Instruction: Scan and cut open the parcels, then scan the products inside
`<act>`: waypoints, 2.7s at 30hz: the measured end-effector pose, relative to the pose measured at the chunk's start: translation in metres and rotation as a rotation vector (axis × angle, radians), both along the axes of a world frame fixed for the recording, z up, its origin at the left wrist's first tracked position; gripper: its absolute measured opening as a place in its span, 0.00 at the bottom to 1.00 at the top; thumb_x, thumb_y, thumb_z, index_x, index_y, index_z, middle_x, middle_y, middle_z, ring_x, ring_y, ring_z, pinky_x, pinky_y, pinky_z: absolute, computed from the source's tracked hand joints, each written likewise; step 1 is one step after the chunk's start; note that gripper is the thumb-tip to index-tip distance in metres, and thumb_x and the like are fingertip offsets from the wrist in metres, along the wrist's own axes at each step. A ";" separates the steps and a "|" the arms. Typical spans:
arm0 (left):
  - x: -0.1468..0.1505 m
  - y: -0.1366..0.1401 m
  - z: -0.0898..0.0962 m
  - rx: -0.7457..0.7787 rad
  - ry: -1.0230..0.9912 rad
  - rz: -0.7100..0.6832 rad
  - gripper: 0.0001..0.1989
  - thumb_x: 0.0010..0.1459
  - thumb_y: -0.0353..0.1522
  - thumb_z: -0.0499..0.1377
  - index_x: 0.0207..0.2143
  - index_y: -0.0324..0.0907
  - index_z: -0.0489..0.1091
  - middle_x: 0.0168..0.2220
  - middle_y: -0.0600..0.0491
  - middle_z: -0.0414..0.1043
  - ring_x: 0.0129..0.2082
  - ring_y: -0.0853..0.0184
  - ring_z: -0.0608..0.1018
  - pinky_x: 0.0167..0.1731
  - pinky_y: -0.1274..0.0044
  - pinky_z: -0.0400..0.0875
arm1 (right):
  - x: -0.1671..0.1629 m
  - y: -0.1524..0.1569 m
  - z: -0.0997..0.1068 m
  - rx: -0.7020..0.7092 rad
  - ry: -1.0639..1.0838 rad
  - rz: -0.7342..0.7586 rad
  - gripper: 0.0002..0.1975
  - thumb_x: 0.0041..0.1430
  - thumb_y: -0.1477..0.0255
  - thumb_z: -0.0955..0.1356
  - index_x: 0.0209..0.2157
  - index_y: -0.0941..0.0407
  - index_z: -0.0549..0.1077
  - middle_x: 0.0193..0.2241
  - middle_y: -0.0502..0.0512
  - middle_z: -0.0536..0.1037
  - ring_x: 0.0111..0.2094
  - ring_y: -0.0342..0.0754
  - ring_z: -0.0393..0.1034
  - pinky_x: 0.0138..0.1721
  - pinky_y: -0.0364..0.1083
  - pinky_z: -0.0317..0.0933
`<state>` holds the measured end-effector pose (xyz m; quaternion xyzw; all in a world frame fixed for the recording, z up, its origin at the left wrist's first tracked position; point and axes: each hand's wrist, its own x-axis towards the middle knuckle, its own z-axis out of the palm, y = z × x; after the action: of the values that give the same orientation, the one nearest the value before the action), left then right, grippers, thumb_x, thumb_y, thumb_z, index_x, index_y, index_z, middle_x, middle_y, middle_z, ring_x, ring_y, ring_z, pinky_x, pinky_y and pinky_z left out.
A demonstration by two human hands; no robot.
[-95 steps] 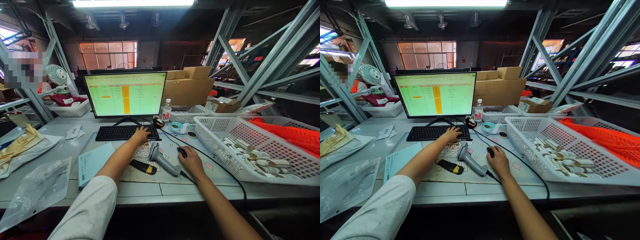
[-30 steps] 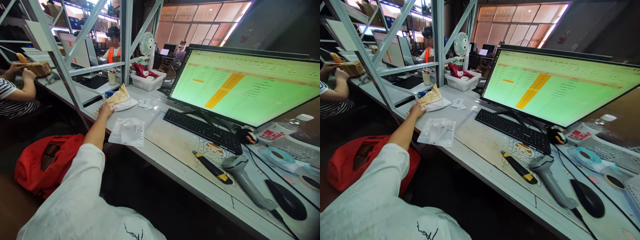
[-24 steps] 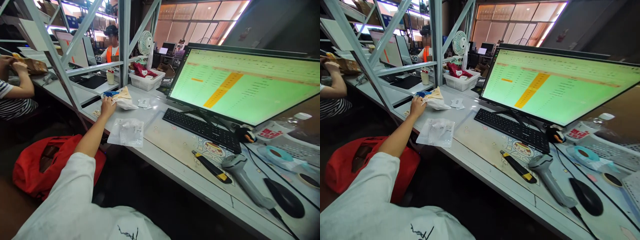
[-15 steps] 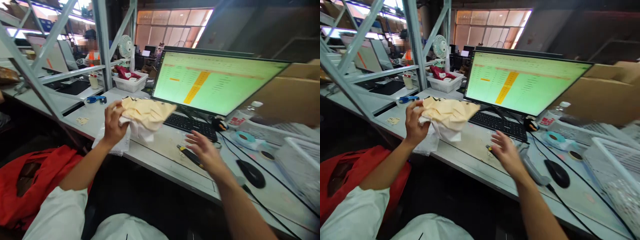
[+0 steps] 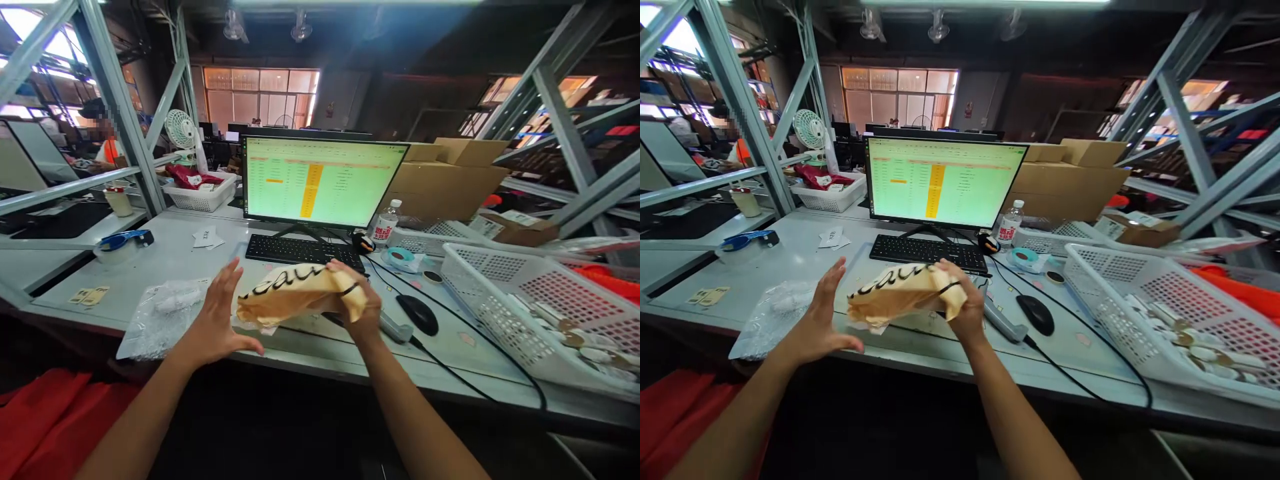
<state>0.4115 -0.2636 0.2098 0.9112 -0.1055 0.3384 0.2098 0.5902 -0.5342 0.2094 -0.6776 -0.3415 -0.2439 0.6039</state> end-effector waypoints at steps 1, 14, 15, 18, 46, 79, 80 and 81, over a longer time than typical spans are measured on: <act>0.004 -0.010 0.005 0.024 -0.006 0.001 0.70 0.45 0.47 0.79 0.77 0.46 0.37 0.77 0.34 0.42 0.75 0.39 0.51 0.70 0.50 0.57 | -0.005 0.007 -0.007 -0.018 -0.055 0.024 0.16 0.60 0.58 0.73 0.45 0.52 0.78 0.49 0.59 0.82 0.58 0.60 0.74 0.65 0.65 0.64; 0.027 -0.038 -0.091 0.322 0.215 0.059 0.35 0.56 0.16 0.52 0.65 0.40 0.69 0.68 0.44 0.68 0.70 0.52 0.67 0.68 0.59 0.64 | 0.064 -0.144 -0.027 -0.791 0.105 -0.525 0.31 0.67 0.55 0.65 0.64 0.58 0.67 0.63 0.68 0.71 0.65 0.58 0.65 0.69 0.56 0.55; 0.021 -0.042 -0.093 0.337 0.288 0.048 0.37 0.55 0.16 0.52 0.67 0.39 0.67 0.69 0.43 0.66 0.71 0.51 0.66 0.69 0.58 0.63 | 0.080 -0.162 -0.026 -0.806 0.149 -0.579 0.32 0.67 0.57 0.64 0.65 0.63 0.67 0.63 0.73 0.70 0.66 0.60 0.63 0.69 0.58 0.53; 0.011 -0.049 -0.090 0.327 0.432 0.025 0.36 0.57 0.19 0.54 0.69 0.35 0.64 0.71 0.40 0.63 0.71 0.49 0.64 0.69 0.56 0.61 | 0.108 -0.193 -0.038 -0.897 0.255 -0.605 0.35 0.64 0.57 0.66 0.65 0.66 0.66 0.65 0.76 0.68 0.67 0.63 0.60 0.70 0.61 0.51; 0.047 0.012 0.042 -0.927 -0.045 0.348 0.17 0.60 0.44 0.63 0.39 0.38 0.78 0.34 0.48 0.82 0.37 0.57 0.83 0.35 0.73 0.77 | 0.137 -0.228 -0.110 -0.877 0.133 -0.674 0.33 0.65 0.48 0.58 0.56 0.55 0.77 0.61 0.66 0.73 0.58 0.68 0.70 0.56 0.67 0.69; 0.087 -0.012 0.003 0.094 0.611 0.216 0.27 0.71 0.41 0.57 0.68 0.43 0.66 0.72 0.42 0.61 0.72 0.46 0.62 0.70 0.53 0.56 | -0.049 0.018 -0.021 -0.919 -0.286 -0.010 0.22 0.65 0.65 0.70 0.58 0.57 0.73 0.49 0.65 0.76 0.48 0.59 0.71 0.48 0.58 0.68; 0.089 -0.012 -0.010 0.131 0.671 0.238 0.29 0.71 0.44 0.56 0.71 0.46 0.62 0.74 0.43 0.56 0.73 0.43 0.58 0.70 0.49 0.54 | -0.049 0.015 -0.023 -0.968 -0.308 -0.007 0.15 0.66 0.68 0.70 0.52 0.57 0.76 0.43 0.63 0.76 0.43 0.57 0.70 0.44 0.55 0.67; 0.086 -0.013 -0.023 0.146 0.711 0.261 0.32 0.71 0.47 0.55 0.73 0.48 0.58 0.75 0.43 0.52 0.74 0.41 0.56 0.69 0.46 0.53 | -0.052 0.008 -0.026 -1.000 -0.334 0.007 0.09 0.66 0.70 0.69 0.46 0.56 0.77 0.39 0.61 0.75 0.40 0.54 0.69 0.41 0.53 0.66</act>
<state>0.4976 -0.2763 0.1869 0.9900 0.0669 0.0168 0.1232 0.5380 -0.5261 0.1832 -0.8337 -0.5102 -0.1536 0.1450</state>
